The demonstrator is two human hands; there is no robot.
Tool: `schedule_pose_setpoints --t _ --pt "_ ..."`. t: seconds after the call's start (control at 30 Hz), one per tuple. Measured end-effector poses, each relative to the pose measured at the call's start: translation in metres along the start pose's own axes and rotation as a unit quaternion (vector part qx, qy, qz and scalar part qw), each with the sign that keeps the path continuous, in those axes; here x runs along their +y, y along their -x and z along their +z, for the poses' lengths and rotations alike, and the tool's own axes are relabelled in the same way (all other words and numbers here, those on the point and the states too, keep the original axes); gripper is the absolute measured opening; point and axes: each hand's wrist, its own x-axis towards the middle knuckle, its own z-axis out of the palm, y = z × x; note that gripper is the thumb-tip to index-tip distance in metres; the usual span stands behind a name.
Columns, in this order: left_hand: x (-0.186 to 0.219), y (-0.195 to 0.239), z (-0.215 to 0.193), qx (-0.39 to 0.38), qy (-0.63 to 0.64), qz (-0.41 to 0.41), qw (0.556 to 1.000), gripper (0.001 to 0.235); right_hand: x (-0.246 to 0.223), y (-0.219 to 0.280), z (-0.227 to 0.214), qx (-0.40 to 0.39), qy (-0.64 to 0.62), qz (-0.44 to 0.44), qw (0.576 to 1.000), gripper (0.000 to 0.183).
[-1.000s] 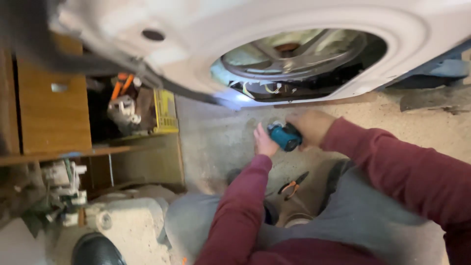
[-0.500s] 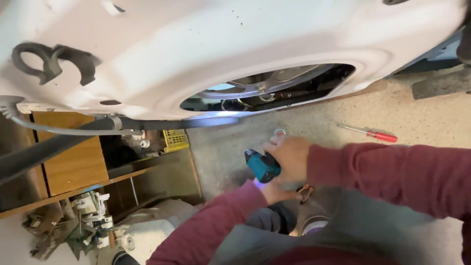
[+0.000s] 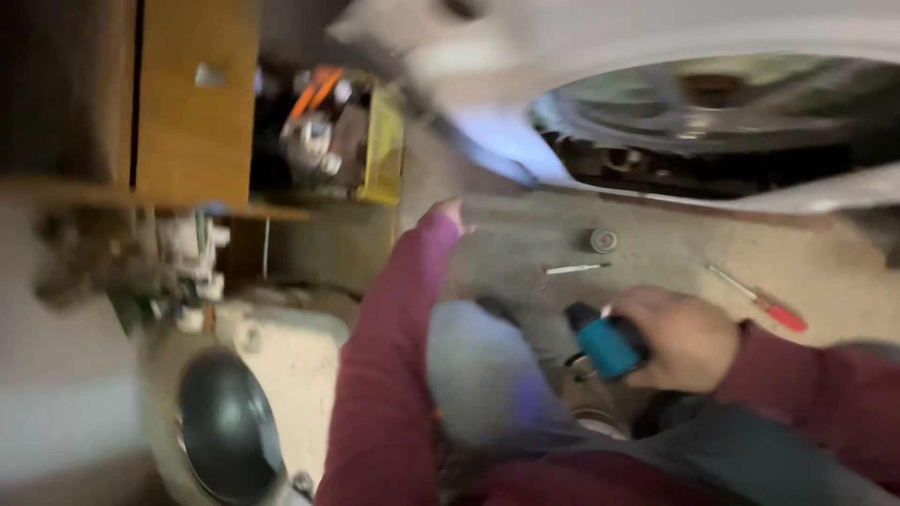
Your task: The person works on the internal components of a washing machine, using a flashlight to illuminate the area. They apply a substance from a spray can to the wiring and use a screwdriver to manipulate parts inside the machine's drum housing.
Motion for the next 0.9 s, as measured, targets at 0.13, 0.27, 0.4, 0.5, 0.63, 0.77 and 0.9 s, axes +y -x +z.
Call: schedule_pose_setpoints --t 0.13,0.27,0.4,0.5,0.63,0.77,0.9 --pt "0.022 -0.020 0.078 0.078 0.111 -0.001 0.991 0.066 -0.004 -0.009 0.001 0.064 0.047 -0.056 0.995 0.078" --pt "0.057 -0.052 0.150 0.122 0.198 -0.011 0.973 0.055 -0.028 -0.036 0.006 0.044 0.024 0.135 0.990 0.071" --pt "0.066 -0.088 0.220 0.129 0.225 0.010 0.966 0.044 -0.030 -0.065 0.026 0.080 0.026 0.236 0.968 0.059" --pt "0.062 -0.130 0.293 0.217 0.084 0.174 0.957 0.058 -0.031 -0.091 0.034 0.113 0.074 0.198 0.971 0.063" --pt "0.060 -0.094 0.303 0.201 0.026 0.254 0.946 0.045 -0.015 -0.095 0.004 0.109 0.061 0.215 0.969 0.061" --pt "0.049 -0.054 0.257 0.056 -0.088 0.283 0.954 0.060 0.014 -0.070 -0.023 0.068 0.114 0.232 0.964 0.058" --pt "0.048 -0.043 0.248 0.092 -0.080 0.276 0.953 0.064 0.019 -0.053 -0.034 0.091 0.171 0.231 0.954 0.063"
